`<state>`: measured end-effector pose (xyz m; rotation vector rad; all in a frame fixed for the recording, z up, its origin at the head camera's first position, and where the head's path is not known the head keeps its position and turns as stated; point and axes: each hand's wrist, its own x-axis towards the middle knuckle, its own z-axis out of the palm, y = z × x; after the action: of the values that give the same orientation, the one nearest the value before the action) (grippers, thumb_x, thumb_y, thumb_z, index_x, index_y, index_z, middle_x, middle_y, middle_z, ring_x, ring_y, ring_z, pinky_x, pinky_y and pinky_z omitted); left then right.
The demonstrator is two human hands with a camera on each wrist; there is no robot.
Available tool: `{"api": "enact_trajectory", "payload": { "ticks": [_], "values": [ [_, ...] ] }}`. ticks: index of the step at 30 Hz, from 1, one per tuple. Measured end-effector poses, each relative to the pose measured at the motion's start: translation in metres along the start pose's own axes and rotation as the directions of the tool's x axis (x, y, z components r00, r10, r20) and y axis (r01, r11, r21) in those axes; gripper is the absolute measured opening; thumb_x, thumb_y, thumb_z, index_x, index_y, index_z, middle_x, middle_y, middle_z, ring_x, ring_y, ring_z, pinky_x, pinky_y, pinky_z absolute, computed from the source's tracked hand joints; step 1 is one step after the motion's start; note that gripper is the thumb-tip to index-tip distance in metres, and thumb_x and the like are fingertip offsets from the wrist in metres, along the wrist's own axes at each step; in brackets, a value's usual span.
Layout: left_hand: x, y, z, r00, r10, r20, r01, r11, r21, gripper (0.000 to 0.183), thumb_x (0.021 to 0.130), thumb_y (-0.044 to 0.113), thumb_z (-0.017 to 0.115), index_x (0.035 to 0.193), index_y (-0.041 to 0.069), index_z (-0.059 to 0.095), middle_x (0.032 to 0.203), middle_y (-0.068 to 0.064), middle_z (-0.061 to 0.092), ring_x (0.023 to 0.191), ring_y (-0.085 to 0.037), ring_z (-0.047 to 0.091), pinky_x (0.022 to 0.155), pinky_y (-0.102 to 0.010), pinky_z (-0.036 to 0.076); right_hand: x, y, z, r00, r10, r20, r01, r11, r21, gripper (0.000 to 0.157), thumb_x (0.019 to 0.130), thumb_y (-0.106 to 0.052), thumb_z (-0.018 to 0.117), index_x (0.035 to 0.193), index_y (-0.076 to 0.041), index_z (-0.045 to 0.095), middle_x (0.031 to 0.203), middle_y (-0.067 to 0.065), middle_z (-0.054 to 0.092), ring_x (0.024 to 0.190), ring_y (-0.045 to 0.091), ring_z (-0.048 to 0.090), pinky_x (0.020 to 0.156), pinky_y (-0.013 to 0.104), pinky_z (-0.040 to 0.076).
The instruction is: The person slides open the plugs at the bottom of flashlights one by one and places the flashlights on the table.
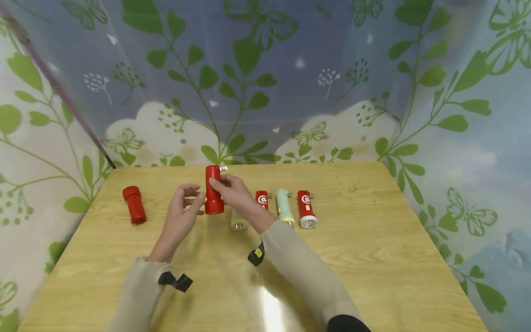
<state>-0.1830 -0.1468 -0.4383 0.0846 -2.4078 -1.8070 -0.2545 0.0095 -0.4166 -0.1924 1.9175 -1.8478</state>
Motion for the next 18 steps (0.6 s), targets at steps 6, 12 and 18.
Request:
{"api": "enact_trajectory", "payload": {
  "ticks": [6,12,18],
  "values": [
    [0.006,-0.001,0.002,0.999,-0.042,0.01,0.042,0.998,0.043,0.05,0.1,0.037,0.063,0.139,0.012,0.045,0.131,-0.011,0.055,0.114,-0.03,0.061,0.09,-0.044,0.058,0.011,0.006,0.006,0.999,0.026,-0.027,-0.026,0.999,-0.023,0.047,0.104,-0.036,0.056,0.137,-0.003,0.057,0.129,0.012,0.064,0.107,0.018,0.061,0.08,0.028,0.054],
    [0.011,-0.005,0.005,0.997,-0.061,0.039,0.058,0.995,0.081,0.061,0.095,0.036,0.07,0.141,0.011,0.041,0.129,-0.014,0.056,0.111,-0.033,0.063,0.082,-0.038,0.059,0.017,0.011,0.012,0.996,0.071,-0.055,-0.074,0.996,-0.05,0.05,0.105,-0.035,0.056,0.139,0.002,0.055,0.126,0.016,0.066,0.093,0.015,0.062,0.07,0.024,0.055],
    [0.012,-0.013,0.009,0.997,-0.066,0.031,0.061,0.99,0.125,0.058,0.095,0.027,0.07,0.142,0.008,0.04,0.126,-0.017,0.056,0.107,-0.035,0.063,0.079,-0.035,0.058,0.021,0.019,0.018,0.987,0.131,-0.091,-0.135,0.99,-0.046,0.051,0.105,-0.034,0.056,0.14,0.003,0.055,0.124,0.016,0.068,0.087,0.015,0.064,0.068,0.023,0.055]
  ]
}}
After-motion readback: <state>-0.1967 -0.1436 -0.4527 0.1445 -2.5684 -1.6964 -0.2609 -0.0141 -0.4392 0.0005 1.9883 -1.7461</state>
